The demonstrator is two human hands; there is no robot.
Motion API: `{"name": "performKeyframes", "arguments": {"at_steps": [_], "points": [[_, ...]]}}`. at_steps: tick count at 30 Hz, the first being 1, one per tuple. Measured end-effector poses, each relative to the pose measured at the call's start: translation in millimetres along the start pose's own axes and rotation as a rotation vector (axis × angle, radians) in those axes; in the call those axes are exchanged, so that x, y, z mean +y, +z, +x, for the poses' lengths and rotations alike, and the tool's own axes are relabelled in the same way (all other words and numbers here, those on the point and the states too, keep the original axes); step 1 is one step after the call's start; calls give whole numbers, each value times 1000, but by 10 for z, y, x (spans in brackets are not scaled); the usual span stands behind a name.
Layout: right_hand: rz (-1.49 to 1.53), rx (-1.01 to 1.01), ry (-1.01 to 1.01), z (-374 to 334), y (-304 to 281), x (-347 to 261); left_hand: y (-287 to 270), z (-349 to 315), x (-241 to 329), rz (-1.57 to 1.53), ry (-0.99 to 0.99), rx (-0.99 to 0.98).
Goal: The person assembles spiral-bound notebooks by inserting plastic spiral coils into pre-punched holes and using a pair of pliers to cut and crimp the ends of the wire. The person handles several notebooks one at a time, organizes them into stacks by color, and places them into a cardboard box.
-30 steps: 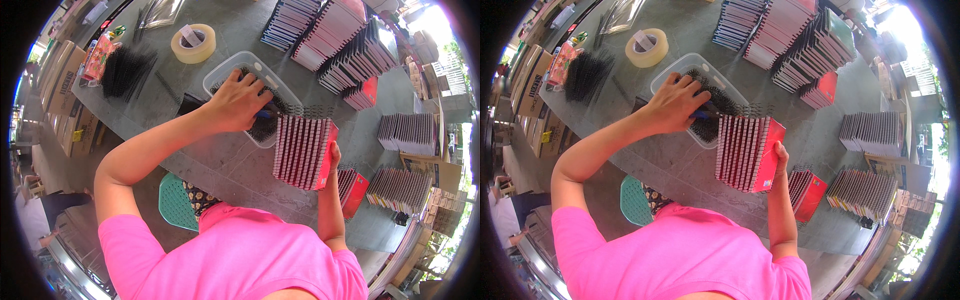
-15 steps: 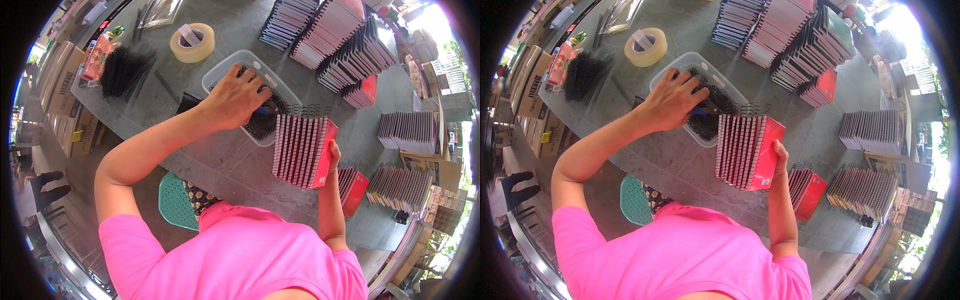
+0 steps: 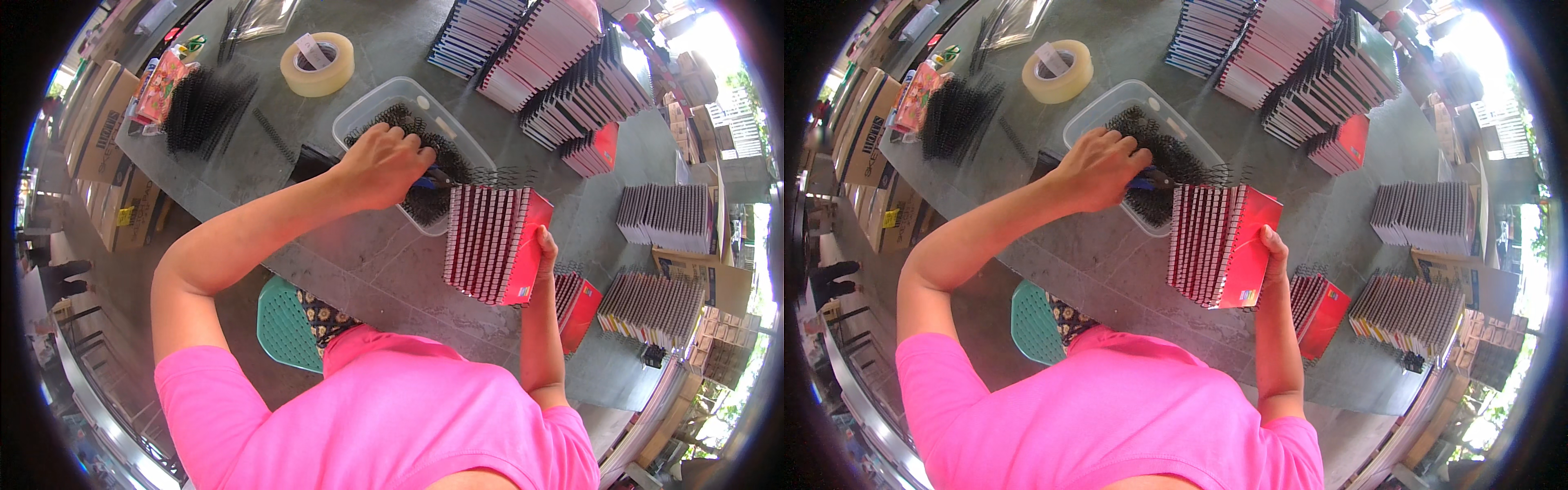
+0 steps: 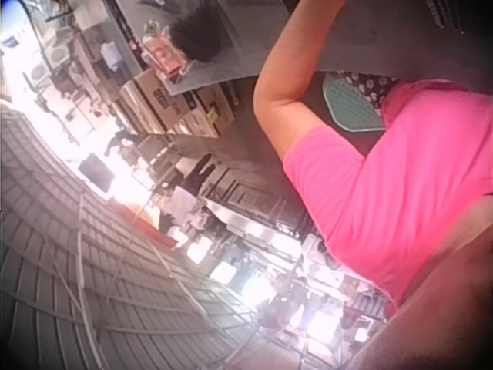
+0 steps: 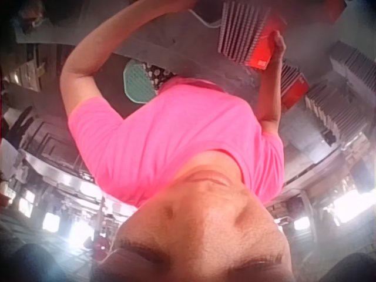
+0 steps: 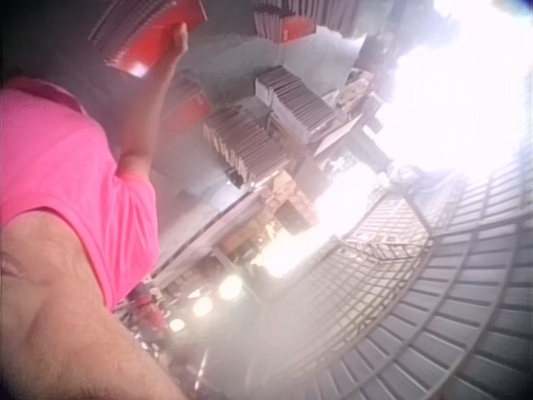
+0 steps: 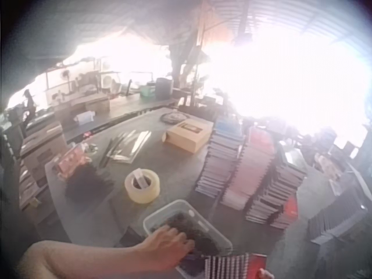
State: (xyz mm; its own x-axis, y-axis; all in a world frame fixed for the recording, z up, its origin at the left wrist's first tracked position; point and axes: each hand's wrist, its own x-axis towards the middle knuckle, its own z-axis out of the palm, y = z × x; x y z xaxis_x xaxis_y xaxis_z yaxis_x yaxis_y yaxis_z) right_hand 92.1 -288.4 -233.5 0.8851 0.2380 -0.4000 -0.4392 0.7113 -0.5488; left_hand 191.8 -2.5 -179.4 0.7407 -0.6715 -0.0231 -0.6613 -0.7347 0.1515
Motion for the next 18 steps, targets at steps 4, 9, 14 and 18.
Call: {"name": "performKeyframes", "arguments": {"at_steps": [4, 9, 14, 18], "points": [[-6, 4, 3, 9, 12, -8, -93, -46, -107, 36, 97, 189], [-3, -14, 8, 10, -4, -11, -111, -27, -48, 84, 142, 293], [6, -4, 29, 17, -50, -20, -76, 24, 19, 19, 68, 23], [-28, 18, 46, -11, 72, -31, -82, -1, 10, -51, 10, -83]]}}
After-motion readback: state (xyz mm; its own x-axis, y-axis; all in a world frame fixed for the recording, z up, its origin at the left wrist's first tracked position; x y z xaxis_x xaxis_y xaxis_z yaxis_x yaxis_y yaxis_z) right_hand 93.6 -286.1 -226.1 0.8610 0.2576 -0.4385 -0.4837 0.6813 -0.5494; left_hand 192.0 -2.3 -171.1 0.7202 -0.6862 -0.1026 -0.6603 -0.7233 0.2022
